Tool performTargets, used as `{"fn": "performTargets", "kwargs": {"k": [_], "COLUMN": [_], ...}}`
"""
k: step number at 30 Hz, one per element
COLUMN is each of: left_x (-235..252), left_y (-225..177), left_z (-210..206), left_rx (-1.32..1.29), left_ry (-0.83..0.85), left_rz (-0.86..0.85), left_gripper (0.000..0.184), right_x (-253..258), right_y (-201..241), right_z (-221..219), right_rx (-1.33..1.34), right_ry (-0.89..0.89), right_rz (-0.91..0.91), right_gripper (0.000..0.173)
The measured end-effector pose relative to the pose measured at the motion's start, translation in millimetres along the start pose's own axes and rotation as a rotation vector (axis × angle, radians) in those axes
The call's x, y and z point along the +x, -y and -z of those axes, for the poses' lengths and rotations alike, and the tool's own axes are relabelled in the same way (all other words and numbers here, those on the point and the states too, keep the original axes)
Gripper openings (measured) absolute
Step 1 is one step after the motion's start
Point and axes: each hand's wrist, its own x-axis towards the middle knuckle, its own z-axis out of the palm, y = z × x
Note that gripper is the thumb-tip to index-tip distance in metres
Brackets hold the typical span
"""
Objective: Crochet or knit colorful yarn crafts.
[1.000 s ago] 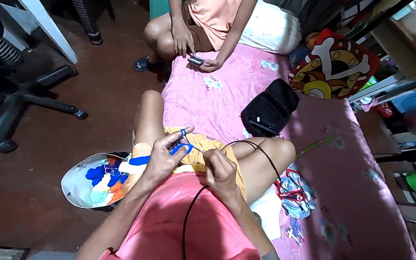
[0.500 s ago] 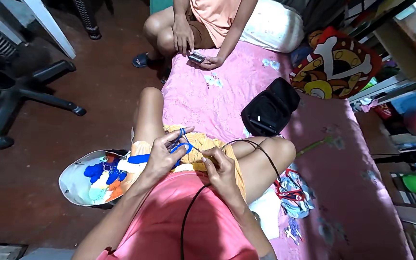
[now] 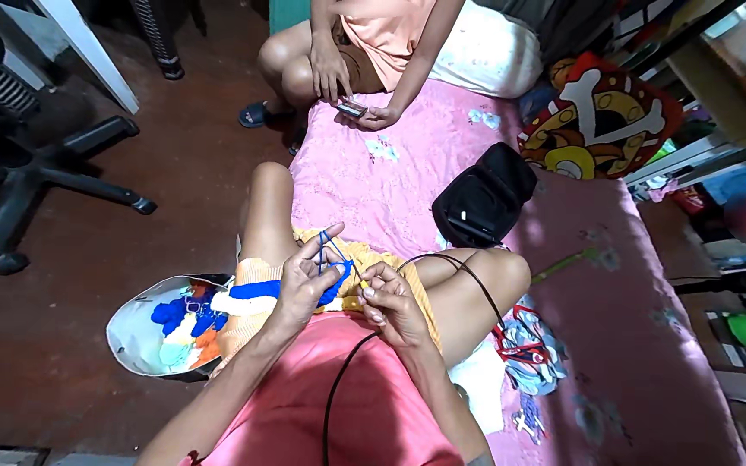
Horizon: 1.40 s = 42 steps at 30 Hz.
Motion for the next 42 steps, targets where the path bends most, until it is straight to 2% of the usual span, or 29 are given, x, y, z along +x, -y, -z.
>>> {"fn": "performTargets", "kwargs": {"k": [3,7,8,10,12,14,19,21,24,27,30,33,35,37,39,42], "left_x": [-4.1,-8.0,-7.8,-8.7,-10.3,-9.7,-1.7,3.4,12.7,19.0,17.7,9.5,6.4,4.2,2.4,1.1], "left_y": [6.4,24.5,28.8,30.6,22.6,9.4,-13.1,-21.1,-24.6,-20.7,-19.7,-11.2,5.5,15.7,19.5,10.3], "left_z": [-4.8,-2.7,-1.5,-1.6,-4.9,-7.6,-2.2,3.6,16.3,28.9,27.7,17.6,13.5,10.7,9.5,14.4], "left_rx": [0.187,0.545,0.596,0.580,0.439,0.290,0.142,0.097,-0.025,-0.145,-0.002,0.439,0.612,0.665,0.608,0.385], "left_ry": [0.029,0.059,0.058,0.068,0.070,0.063,0.077,0.118,0.186,0.268,0.261,0.244,0.271,0.310,0.340,0.350], "left_rz": [-0.115,-0.362,-0.428,-0.466,-0.383,-0.242,-0.035,0.034,0.143,0.209,0.159,-0.104,-0.335,-0.450,-0.440,-0.258], "left_gripper": [0.059,0.046,0.043,0.042,0.045,0.050,0.047,0.043,0.042,0.039,0.039,0.034,0.034,0.035,0.033,0.023], "right_x": [2.1,1.0,1.7,5.0,8.7,7.7,-1.4,-0.7,0.6,0.6,-3.4,-1.1,1.6,5.7,9.1,11.3], "right_y": [3.0,13.2,13.9,10.3,3.1,-3.1,-11.1,-8.8,-6.9,-4.8,0.9,5.9,6.4,6.0,7.4,9.6], "right_z": [-2.9,-16.8,-18.9,-16.3,-6.4,-3.9,-5.3,-3.7,-1.4,2.8,3.2,2.7,-2.7,-6.9,-9.2,-11.0], "right_rx": [-0.027,-0.596,-0.642,-0.460,-0.196,-0.224,-1.078,-1.261,-1.385,-1.346,-1.028,-0.871,-0.865,-0.832,-0.738,-0.627], "right_ry": [-0.019,-0.149,-0.168,-0.151,-0.079,-0.087,-0.226,-0.229,-0.193,-0.143,-0.073,-0.055,-0.076,-0.120,-0.155,-0.203], "right_rz": [0.008,0.099,0.098,0.087,0.096,0.191,0.723,0.840,0.908,0.873,0.585,0.360,0.330,0.329,0.301,0.307], "right_gripper": [0.017,0.016,0.016,0.021,0.027,0.027,0.014,0.013,0.013,0.014,0.012,0.017,0.019,0.023,0.029,0.022]}}
